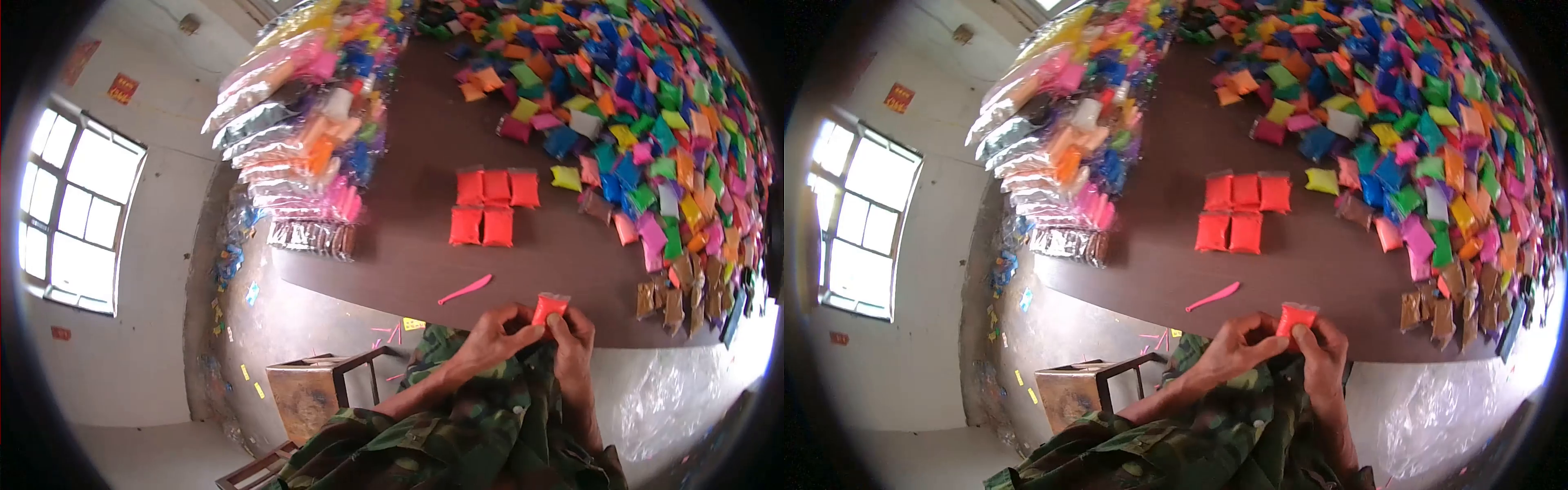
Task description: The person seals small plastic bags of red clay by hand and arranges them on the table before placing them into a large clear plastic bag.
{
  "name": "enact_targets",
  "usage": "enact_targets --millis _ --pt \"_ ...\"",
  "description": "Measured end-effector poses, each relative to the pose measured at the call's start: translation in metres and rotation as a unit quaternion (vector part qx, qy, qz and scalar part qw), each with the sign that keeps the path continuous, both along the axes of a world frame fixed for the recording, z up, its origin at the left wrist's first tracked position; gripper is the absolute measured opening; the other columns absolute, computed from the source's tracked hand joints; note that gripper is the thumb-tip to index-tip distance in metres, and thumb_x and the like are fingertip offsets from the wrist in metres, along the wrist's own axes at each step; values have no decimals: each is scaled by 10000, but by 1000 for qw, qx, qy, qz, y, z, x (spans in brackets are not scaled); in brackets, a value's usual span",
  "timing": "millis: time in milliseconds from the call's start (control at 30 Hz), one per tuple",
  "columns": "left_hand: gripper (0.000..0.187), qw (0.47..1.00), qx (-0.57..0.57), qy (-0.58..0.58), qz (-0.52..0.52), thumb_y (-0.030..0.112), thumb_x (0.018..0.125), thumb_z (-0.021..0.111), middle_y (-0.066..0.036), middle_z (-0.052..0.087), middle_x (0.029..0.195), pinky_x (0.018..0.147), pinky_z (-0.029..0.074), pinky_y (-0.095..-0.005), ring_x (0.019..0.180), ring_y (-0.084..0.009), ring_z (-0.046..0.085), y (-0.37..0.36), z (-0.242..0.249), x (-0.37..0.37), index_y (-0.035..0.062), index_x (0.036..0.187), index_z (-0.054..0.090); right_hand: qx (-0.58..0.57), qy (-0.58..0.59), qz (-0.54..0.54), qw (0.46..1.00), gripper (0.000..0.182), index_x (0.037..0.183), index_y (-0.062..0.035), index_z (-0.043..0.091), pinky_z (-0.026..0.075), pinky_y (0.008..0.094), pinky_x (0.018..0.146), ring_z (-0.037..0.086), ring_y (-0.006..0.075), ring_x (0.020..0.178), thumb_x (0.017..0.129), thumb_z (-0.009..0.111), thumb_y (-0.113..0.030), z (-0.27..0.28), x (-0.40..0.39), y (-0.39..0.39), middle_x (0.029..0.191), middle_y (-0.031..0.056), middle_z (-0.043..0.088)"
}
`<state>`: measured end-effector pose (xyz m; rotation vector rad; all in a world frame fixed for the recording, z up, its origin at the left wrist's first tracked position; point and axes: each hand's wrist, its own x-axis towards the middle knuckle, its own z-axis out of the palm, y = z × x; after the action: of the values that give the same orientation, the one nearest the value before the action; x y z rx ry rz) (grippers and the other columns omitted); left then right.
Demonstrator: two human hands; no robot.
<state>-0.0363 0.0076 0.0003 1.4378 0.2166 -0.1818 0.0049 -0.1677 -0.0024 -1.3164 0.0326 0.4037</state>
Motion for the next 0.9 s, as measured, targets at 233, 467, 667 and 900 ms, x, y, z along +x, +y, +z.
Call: enact_targets --millis 233,467,667,900 --pt "217 997 71 -40 10 175 1005 739 12 669 815 636 481 -240 758 -38 582 6 -18 1 -31 1070 717 -13 -29 25 999 279 1204 48 699 499 277 878 618 112 951 997 674 -136 0 1 9 1070 43 702" --pt "228 999 17 -48 7 189 999 753 19 663 823 633 477 -253 771 -36 572 18 -17 -2 -20 1081 716 -24 -54 13 998 350 1231 38 698 508 296 900 624 131 966 980 730 -203 5 2 22 1092 37 699" --pt "222 998 -52 -17 28 201 1004 749 17 655 813 631 469 -255 772 -30 565 36 -3 -9 -11 1062 716 -46 -60 24 997 406 1280 45 684 506 311 940 627 140 1012 962 757 -197 -4 4 30 1114 53 701" --pt "199 996 -57 -54 47 184 1006 741 28 647 844 638 467 -261 797 -32 566 62 -11 -16 -10 1030 702 -13 -8 58 998 388 1287 63 666 505 297 937 636 135 990 975 712 -164 7 2 62 1100 57 704"
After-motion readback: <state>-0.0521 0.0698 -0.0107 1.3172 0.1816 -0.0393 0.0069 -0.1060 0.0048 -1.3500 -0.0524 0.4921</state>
